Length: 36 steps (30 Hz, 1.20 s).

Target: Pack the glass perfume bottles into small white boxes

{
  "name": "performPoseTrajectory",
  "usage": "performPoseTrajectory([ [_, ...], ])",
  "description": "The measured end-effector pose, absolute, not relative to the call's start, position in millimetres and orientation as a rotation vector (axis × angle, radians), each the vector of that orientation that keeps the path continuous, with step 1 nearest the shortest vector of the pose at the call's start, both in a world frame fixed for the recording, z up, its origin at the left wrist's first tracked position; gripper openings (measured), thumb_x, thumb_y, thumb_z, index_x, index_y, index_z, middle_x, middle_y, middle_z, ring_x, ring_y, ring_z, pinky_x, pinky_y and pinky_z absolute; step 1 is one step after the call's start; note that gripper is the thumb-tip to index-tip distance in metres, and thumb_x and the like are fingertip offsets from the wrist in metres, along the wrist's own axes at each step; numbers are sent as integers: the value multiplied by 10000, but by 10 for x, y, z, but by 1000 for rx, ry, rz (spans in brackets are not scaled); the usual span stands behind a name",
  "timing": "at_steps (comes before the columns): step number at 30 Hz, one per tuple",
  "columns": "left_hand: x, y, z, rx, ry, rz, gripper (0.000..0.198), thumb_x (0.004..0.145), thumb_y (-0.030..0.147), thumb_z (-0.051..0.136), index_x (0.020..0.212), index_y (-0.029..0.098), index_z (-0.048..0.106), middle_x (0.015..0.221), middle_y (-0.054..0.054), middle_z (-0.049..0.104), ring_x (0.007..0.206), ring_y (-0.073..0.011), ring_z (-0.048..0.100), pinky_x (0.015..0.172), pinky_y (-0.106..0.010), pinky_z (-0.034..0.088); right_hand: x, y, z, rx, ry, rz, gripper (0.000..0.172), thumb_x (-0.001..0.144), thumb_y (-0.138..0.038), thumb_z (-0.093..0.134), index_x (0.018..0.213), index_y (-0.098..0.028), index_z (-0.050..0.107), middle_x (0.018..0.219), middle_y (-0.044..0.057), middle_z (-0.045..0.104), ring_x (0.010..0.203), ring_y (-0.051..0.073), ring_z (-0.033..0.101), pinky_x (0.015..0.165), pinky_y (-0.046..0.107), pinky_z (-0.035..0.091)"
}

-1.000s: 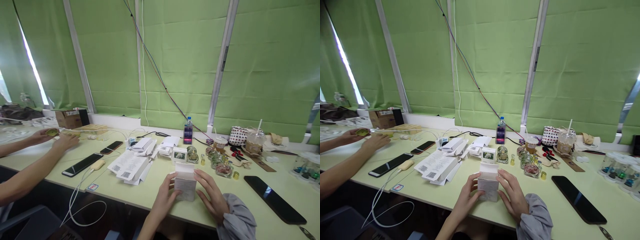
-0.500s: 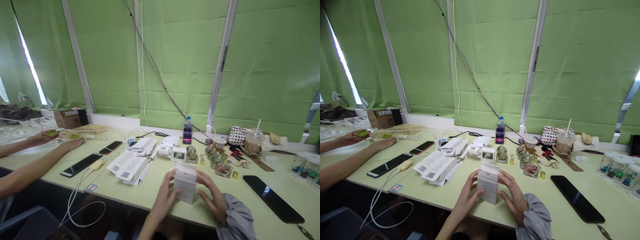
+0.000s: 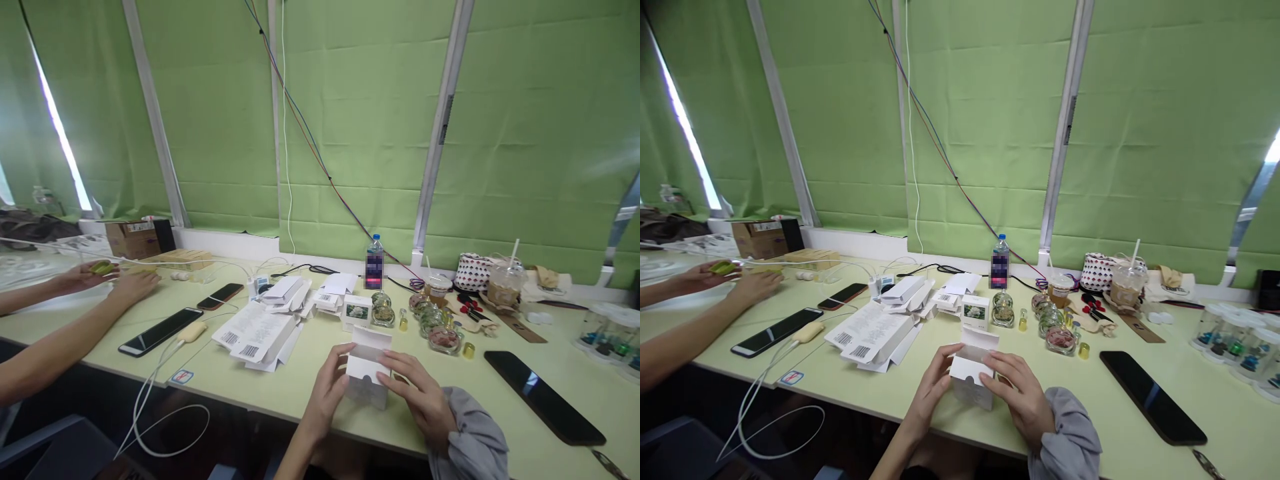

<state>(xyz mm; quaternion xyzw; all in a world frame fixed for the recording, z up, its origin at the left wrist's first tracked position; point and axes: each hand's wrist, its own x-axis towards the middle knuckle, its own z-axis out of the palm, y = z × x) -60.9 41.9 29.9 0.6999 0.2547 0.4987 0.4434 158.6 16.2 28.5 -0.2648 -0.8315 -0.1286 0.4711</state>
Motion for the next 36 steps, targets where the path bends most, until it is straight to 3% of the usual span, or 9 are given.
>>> performPoseTrajectory([
  [2, -568, 420, 345, 1676, 691, 1267, 365, 896, 460, 449, 1152, 213, 527, 1070, -73, 602, 964, -229, 587, 817, -332, 477, 1591, 166, 330, -637, -2058, -418, 408, 960, -102, 368, 1285, -268, 549, 1184, 99, 664, 1184, 221, 554, 865, 406, 524],
  [6, -454, 429, 387, 1571, 846, 1319, 228, 852, 411, 562, 966, 214, 565, 973, -41, 611, 909, -205, 581, 764, -284, 472, 1581, 178, 371, -641, -2055, -536, 420, 946, -78, 414, 1296, -276, 535, 1132, 84, 699, 1145, 194, 588, 822, 362, 538],
  [14, -375, 486, 315, 1414, 796, 1480, 197, 767, 351, 660, 889, 209, 599, 890, -16, 605, 888, -195, 584, 750, -269, 474, 1589, 195, 275, -665, -2081, -467, 399, 968, -124, 366, 1309, -250, 531, 1187, 97, 669, 1195, 197, 547, 878, 348, 545],
  [23, -415, 485, 280, 1372, 739, 1394, 246, 749, 330, 700, 930, 219, 576, 924, -7, 607, 846, -174, 597, 713, -250, 477, 1685, 232, 211, -646, -2124, -139, 443, 970, -171, 256, 1309, -253, 530, 1304, 72, 587, 1315, 237, 412, 1004, 438, 462],
  [28, -481, 463, 316, 1382, 709, 1330, 348, 752, 327, 696, 1057, 234, 559, 997, -36, 633, 911, -199, 610, 742, -268, 484, 1633, 138, 166, -812, -1895, -222, 430, 939, -125, 310, 1289, -253, 525, 1435, 91, 403, 1312, 263, 403, 1011, 433, 446],
  [36, -540, 517, 395, 1455, 797, 1268, 413, 759, 339, 683, 1126, 255, 513, 909, -7, 621, 818, -172, 602, 702, -248, 478, 1659, 212, 141, -1086, -1511, -193, 341, 908, -166, 405, 1240, -227, 451, 1250, 125, 415, 971, 226, 541, 790, 446, 503],
])
